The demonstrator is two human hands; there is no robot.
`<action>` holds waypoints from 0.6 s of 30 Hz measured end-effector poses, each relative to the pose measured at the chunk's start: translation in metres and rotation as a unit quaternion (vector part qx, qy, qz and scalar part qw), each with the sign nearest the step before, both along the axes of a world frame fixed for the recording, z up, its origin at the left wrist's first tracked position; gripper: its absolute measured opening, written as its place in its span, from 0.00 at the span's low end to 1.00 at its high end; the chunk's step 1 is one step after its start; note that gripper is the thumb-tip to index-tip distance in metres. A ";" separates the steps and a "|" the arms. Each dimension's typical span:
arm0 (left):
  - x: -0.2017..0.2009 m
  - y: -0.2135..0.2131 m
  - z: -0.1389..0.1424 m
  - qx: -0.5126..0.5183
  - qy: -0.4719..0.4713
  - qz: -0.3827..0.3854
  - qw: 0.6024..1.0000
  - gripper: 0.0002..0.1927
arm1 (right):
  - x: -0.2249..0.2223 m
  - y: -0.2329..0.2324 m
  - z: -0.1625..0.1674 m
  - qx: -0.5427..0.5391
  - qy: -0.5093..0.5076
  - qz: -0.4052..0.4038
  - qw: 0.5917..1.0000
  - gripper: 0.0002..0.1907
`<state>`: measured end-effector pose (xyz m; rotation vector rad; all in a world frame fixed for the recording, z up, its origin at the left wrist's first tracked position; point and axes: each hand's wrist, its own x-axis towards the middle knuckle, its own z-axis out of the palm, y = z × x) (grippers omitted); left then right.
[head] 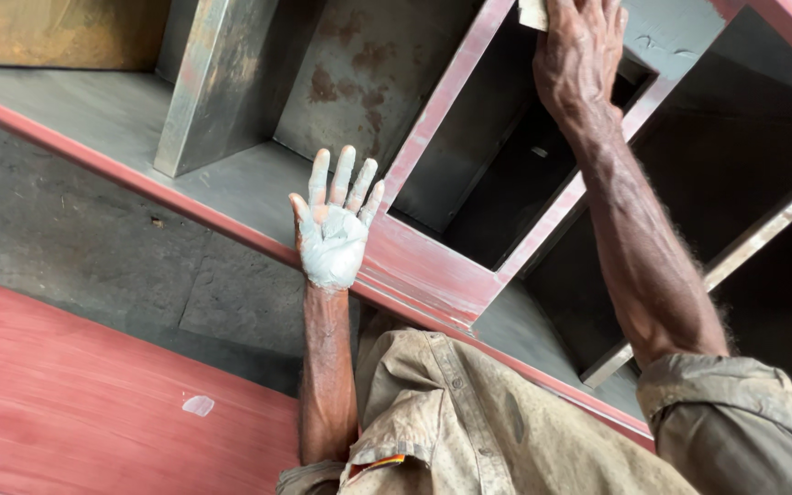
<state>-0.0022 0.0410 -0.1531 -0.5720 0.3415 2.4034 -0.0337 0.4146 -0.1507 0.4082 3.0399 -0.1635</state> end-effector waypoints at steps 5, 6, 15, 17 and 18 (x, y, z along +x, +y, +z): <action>-0.007 0.020 0.002 -0.018 0.017 0.056 0.998 0.41 | 0.041 -0.043 0.043 -0.206 0.112 0.076 0.969 0.33; -0.008 0.031 0.003 -0.020 -0.002 0.072 0.997 0.40 | 0.053 -0.058 0.053 -0.226 0.115 0.070 0.965 0.34; -0.012 0.122 0.024 0.071 -0.115 0.136 0.981 0.43 | 0.138 -0.165 0.082 -0.289 0.064 0.093 0.951 0.35; -0.006 0.121 0.032 0.085 -0.114 0.153 0.978 0.44 | 0.151 -0.157 0.088 -0.297 -0.005 0.099 0.950 0.37; -0.007 0.119 0.035 0.110 -0.089 0.167 0.976 0.45 | 0.155 -0.146 0.093 -0.300 -0.046 0.107 0.947 0.39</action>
